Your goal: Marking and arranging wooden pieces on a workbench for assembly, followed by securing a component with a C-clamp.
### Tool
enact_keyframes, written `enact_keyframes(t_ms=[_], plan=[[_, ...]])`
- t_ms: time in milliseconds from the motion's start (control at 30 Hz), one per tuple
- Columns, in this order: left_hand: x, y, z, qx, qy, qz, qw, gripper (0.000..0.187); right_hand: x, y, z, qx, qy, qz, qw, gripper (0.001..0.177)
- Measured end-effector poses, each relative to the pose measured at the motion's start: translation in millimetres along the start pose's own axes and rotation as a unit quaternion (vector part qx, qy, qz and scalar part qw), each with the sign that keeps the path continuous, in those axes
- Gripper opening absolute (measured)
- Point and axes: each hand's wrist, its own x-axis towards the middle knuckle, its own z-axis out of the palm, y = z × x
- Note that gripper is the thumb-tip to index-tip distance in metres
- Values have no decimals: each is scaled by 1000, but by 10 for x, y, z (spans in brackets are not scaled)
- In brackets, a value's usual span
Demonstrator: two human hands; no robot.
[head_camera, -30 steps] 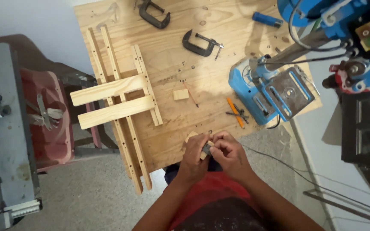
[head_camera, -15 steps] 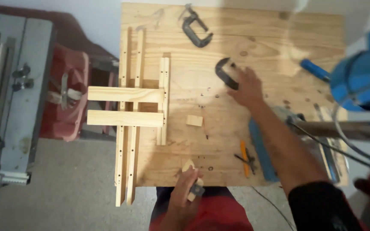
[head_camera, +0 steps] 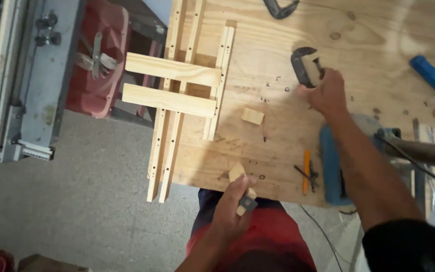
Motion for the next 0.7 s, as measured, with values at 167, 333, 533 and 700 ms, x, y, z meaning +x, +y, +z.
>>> enact_keyframes(t_ms=[167, 333, 533, 700], plan=[[90, 82, -39, -99, -38, -133, 985, 41, -1478, -972, -1127, 194, -156, 32, 968, 47], [-37, -119, 54, -64, 10, 49, 997, 34, -2854, -1563, -1681, 397, -195, -83, 893, 86], [-59, -184, 118, -33, 74, 93, 992, 31, -3385, -1930, -1616, 202, -257, -99, 940, 104], [-337, -580, 271, 94, 5, -77, 993, 53, -3441, -1958, -1529, 183, -236, -66, 952, 97]])
